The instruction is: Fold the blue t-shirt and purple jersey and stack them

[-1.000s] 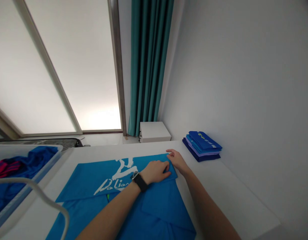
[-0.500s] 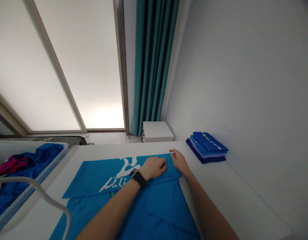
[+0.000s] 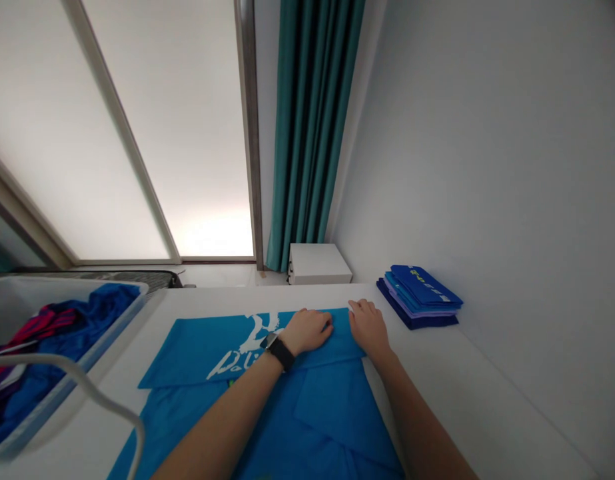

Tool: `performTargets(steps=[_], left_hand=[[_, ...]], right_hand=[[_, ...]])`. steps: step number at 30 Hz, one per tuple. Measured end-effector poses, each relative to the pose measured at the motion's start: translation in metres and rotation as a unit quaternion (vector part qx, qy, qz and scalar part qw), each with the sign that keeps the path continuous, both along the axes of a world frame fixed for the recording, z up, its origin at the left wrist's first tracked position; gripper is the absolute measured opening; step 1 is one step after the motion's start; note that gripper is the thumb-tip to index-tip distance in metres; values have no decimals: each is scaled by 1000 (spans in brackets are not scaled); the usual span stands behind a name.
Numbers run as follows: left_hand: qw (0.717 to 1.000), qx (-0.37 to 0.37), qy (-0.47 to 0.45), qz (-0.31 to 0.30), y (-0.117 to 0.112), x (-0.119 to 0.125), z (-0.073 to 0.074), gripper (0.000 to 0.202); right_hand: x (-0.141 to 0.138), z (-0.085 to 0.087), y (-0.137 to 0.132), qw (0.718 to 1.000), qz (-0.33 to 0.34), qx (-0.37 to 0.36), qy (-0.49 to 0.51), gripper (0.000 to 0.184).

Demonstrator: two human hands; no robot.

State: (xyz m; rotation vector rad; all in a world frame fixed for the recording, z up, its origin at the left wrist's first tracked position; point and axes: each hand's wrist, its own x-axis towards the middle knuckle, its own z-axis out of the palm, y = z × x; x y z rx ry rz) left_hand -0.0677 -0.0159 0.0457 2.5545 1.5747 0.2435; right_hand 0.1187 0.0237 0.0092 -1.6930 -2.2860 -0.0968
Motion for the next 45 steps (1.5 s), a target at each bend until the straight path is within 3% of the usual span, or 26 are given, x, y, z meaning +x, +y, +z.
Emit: performTargets(steps=[3,9,14,20,23,26,33,38,45], left_hand=[[1000,5,15,15,1,-1,0,31],[998,13,35,53,3,-15,2,30],[998,7,35,52,3,-22,3,23],[999,9,27,32,-4,-30,0,24],[999,18,18,23,-14,-57,0,31],[999,26,6,43,-31,-99,-1,38],[987,10,19,161,-85,-187,-18,49],[978,6,18,209,-102,-210,-33,51],[978,7,43,203,-96,-216,-39,55]], right_hand=[[-10,2,-10,998,29,48,-33,42],[-29,-16,-18,991,128,35,-29,47],[-32,-28,-19,992,124,-20,-27,50],[-32,-29,-19,993,101,-60,-28,54],[-33,-29,-19,992,92,-75,-31,56],[-34,-28,-19,992,84,-87,-36,56],[-34,-30,-17,992,76,-97,-39,58],[-33,-35,-16,992,80,-86,-44,58],[-35,-30,-12,990,74,-103,-59,60]])
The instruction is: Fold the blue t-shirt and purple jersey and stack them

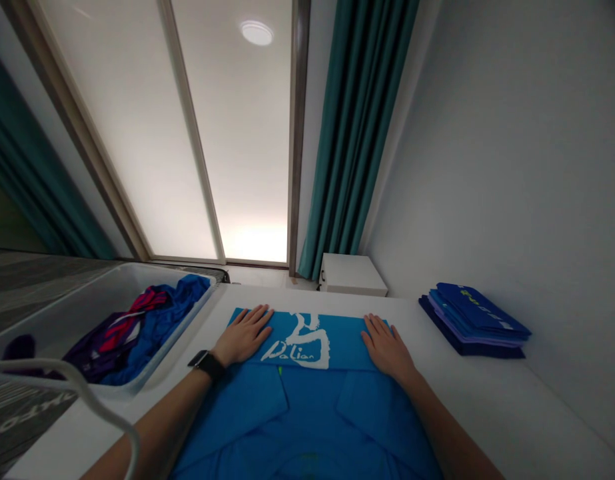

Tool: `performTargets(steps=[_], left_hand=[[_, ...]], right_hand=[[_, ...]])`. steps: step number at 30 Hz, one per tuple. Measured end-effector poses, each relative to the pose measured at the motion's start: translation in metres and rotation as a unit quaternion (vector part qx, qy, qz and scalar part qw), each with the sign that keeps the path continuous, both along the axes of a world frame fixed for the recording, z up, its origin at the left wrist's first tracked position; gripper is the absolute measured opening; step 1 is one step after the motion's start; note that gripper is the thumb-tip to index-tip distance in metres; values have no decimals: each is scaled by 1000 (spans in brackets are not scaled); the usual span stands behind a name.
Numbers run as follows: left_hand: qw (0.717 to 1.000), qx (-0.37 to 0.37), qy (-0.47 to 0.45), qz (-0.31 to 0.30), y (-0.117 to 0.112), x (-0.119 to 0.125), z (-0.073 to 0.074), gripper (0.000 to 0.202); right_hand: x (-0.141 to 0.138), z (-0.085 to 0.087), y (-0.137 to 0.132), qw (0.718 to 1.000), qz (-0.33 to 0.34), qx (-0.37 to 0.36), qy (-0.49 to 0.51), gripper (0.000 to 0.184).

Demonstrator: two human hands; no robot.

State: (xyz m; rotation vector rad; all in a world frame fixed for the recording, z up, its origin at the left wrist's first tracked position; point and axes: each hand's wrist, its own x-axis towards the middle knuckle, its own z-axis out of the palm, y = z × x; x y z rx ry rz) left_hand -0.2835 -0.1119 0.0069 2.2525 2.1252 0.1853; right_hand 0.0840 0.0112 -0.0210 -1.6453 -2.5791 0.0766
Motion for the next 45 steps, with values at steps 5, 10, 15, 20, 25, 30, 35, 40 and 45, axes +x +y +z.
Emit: performTargets(steps=[5,10,15,20,25,30,35,40,45], left_hand=[[1000,-6,4,-3,14,-8,1,56],[1000,3,5,0,24,-12,-2,55],[999,18,19,21,18,-7,0,56],[998,58,8,-23,10,24,5,60],[996,61,7,-65,17,57,-1,59],[997,51,6,-52,18,59,-10,62],[997,58,-5,-54,17,56,-13,62],[997,50,-14,-55,19,55,-13,62],[997,43,-18,-55,20,54,-13,63]], right_hand=[[-6,3,10,1000,-3,-1,-5,60],[-11,5,20,1000,-2,-7,-12,60],[-10,10,18,999,0,16,-32,61],[-40,19,-3,995,67,69,-3,65],[-90,25,-29,992,127,11,21,63],[-98,21,-35,989,145,-23,27,61],[-80,20,-25,990,138,-29,19,64],[-45,22,-7,994,103,-24,0,68],[-5,19,6,998,61,3,-20,70]])
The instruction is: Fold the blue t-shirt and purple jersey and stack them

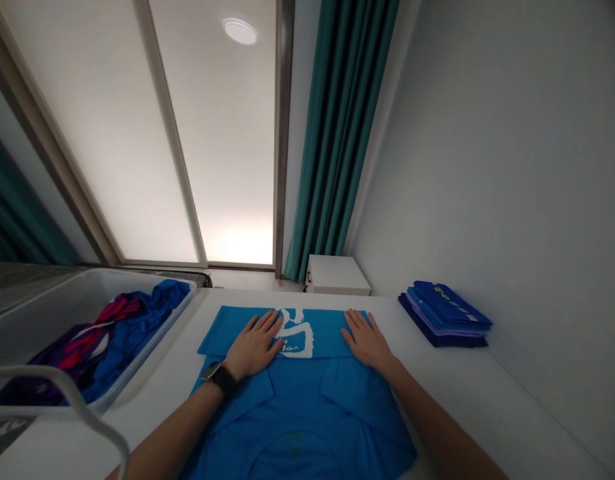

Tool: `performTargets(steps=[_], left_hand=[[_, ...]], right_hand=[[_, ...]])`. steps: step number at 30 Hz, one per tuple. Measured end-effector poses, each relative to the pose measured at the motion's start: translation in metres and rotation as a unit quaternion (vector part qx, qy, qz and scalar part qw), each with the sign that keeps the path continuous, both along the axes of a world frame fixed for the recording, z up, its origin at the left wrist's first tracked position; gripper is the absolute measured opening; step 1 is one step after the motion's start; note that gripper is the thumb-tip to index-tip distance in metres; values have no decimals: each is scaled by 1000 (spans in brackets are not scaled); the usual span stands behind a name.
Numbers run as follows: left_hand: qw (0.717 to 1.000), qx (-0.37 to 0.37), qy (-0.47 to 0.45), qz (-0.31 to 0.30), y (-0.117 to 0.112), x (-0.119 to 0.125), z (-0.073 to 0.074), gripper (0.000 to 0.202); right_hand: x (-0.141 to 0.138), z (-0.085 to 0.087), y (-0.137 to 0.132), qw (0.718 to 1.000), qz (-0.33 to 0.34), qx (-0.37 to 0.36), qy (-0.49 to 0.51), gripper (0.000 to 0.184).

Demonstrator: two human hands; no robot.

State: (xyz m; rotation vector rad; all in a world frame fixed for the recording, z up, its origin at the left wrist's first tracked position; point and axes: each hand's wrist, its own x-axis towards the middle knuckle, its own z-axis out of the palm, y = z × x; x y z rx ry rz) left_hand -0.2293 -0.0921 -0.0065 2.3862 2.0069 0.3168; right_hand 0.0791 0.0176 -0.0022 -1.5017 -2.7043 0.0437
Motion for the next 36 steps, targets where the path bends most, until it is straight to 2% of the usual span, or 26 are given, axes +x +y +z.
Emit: performTargets(steps=[5,14,17,20,27,32,36], left_hand=[[1000,-2,4,0,1,-1,-2,63],[1000,8,17,-3,-3,4,4,62],[1000,-3,13,20,-5,2,6,62],[997,-3,21,70,-9,-11,9,62],[982,-37,36,183,-25,-57,14,57],[978,-49,28,203,-26,-66,12,56],[980,-16,27,196,-19,-77,13,48]], right_hand=[[15,-7,4,1000,-22,8,1,70],[16,-16,6,999,-31,8,15,68],[17,-18,7,999,-31,5,21,67],[18,-20,8,999,-28,7,25,65],[19,-24,10,999,-32,11,29,64],[19,-27,12,999,-37,7,31,63],[20,-30,14,998,-37,11,42,62]])
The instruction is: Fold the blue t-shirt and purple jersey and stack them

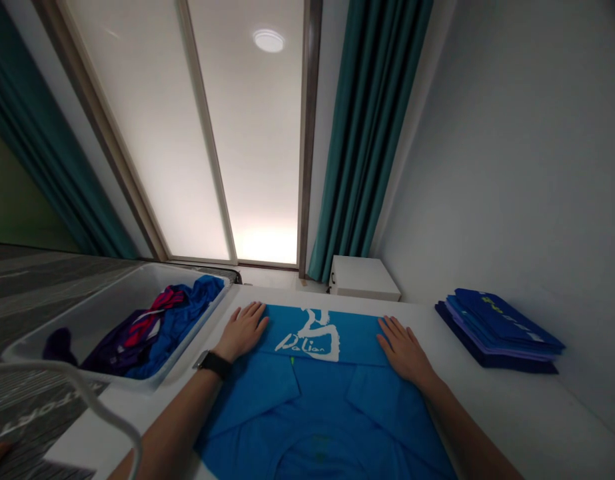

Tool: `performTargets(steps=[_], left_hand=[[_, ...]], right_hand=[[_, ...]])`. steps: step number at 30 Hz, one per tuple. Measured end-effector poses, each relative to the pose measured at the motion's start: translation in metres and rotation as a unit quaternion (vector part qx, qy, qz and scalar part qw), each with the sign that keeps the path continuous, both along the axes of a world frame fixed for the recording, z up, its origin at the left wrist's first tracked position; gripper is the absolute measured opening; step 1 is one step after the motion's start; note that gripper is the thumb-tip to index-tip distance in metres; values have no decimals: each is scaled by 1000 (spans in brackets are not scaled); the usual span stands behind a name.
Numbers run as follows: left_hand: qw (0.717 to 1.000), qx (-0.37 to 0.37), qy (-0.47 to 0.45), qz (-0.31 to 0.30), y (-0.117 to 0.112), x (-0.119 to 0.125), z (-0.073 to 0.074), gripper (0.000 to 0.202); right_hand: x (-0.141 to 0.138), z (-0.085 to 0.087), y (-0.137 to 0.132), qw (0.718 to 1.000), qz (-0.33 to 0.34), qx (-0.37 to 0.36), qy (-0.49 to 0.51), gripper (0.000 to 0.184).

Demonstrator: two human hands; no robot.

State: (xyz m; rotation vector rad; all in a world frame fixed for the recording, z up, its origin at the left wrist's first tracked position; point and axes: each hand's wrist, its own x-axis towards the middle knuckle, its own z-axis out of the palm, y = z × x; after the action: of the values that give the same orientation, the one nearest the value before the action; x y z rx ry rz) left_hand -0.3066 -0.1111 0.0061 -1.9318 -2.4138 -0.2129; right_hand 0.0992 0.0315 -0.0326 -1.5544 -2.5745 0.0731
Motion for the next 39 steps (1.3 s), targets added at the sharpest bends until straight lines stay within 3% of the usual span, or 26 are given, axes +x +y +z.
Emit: performTargets(steps=[8,14,22,27,39], left_hand=[[997,-11,-34,-70,29,-48,16,45],[992,-19,-63,-109,48,-63,20,40],[991,-39,-90,-96,54,-67,26,35],[987,-72,-120,-80,56,-71,35,25],[954,-148,-255,-57,48,-81,39,40]], right_hand=[[3,-5,4,999,4,-8,44,61],[11,-10,20,990,-10,-10,140,59],[14,18,58,995,4,-40,95,45],[10,41,80,989,20,-114,94,25],[17,69,76,926,19,-343,157,27]])
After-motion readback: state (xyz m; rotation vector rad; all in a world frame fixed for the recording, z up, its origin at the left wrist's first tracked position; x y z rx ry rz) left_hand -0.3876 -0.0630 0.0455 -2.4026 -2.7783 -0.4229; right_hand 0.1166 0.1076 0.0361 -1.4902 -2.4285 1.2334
